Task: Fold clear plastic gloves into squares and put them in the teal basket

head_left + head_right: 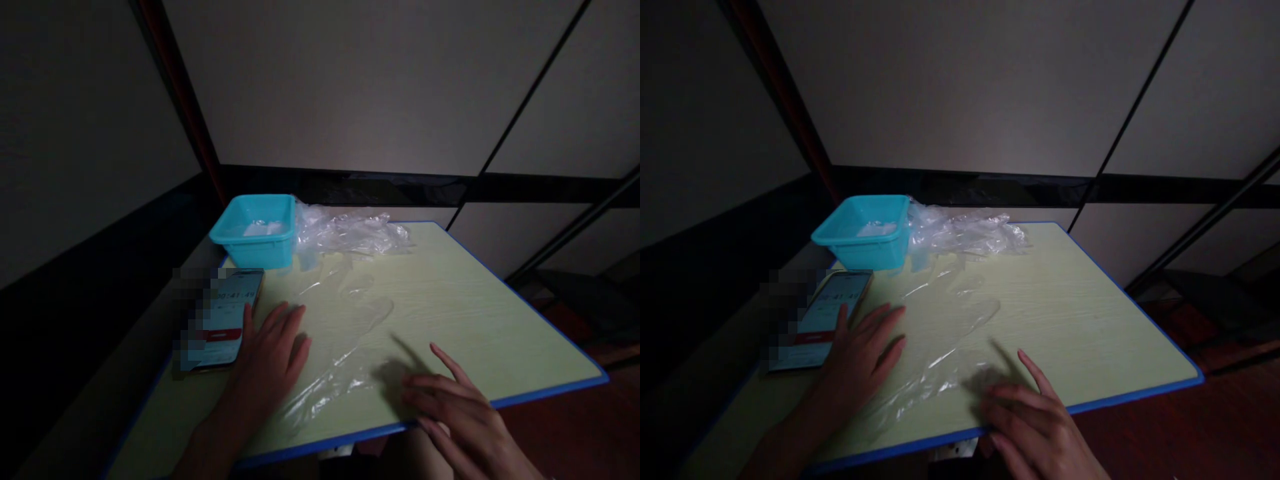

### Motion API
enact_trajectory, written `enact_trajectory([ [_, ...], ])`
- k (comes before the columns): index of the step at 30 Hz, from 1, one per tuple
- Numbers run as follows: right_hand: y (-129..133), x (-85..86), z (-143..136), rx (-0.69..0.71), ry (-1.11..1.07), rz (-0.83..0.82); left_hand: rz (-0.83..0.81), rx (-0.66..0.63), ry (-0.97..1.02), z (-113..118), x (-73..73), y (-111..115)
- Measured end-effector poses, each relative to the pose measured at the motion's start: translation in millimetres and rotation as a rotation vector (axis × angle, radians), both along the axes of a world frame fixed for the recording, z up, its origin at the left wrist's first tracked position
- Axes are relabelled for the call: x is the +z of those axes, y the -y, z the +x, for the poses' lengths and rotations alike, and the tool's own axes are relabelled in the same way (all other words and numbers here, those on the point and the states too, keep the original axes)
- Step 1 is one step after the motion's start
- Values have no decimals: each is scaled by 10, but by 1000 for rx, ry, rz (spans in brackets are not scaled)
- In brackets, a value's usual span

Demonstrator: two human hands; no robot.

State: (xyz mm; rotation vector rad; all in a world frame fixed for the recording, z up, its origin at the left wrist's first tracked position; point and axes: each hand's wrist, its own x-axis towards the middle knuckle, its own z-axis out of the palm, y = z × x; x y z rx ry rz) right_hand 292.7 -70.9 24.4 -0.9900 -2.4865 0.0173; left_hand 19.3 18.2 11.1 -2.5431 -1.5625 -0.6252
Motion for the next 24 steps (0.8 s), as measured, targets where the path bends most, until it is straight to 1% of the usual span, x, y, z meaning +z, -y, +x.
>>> enact_trajectory([
  [5,-286,-4,94,-137,-58,-105,-29,-31,1,-10,-35,6],
  [7,-394,2,115,-164,-41,-125,-66,-86,-20,-5,-32,19],
  [9,-456,6,116,-177,-25,-128,-127,-174,-54,-1,-23,38],
  [12,-467,-9,95,-200,-25,-123,-232,-309,-95,2,1,65],
  [14,-446,-30,86,-213,-21,-133,-279,-360,-110,5,24,76],
  [19,-425,-67,136,-248,8,-172,-334,-450,-98,18,84,74],
  [24,-568,-25,198,-268,83,-168,-356,-470,-103,15,113,65],
])
